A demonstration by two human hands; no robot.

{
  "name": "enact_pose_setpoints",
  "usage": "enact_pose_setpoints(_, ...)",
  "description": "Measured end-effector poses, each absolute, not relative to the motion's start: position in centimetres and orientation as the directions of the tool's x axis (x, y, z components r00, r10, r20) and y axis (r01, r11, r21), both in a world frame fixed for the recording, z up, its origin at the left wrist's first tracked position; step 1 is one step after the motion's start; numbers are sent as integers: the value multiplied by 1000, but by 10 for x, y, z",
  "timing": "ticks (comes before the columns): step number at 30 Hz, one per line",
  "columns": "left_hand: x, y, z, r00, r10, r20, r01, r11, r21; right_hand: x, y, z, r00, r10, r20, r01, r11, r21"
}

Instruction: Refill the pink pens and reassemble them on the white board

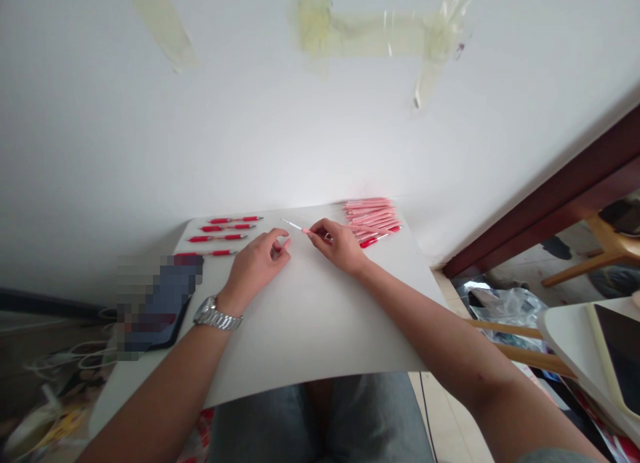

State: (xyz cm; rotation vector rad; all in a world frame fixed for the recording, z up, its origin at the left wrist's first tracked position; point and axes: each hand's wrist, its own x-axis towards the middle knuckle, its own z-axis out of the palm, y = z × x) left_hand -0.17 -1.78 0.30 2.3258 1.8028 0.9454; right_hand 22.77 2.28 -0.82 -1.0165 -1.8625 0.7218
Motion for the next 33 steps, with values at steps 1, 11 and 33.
enact_pose_setpoints(1,-1,-18,3,135,888,439,862,-324,390,228,23,-8,-290,862,415,362,500,-787)
enact_pose_setpoints(11,-4,-10,0,-36,906,422,653,-298,697,229,25,-11,-279,864,420,345,498,-795)
enact_pose_setpoints(33,-1,-1,8,-247,961,122,-371,-210,905,227,18,-3,-351,845,404,371,522,-768)
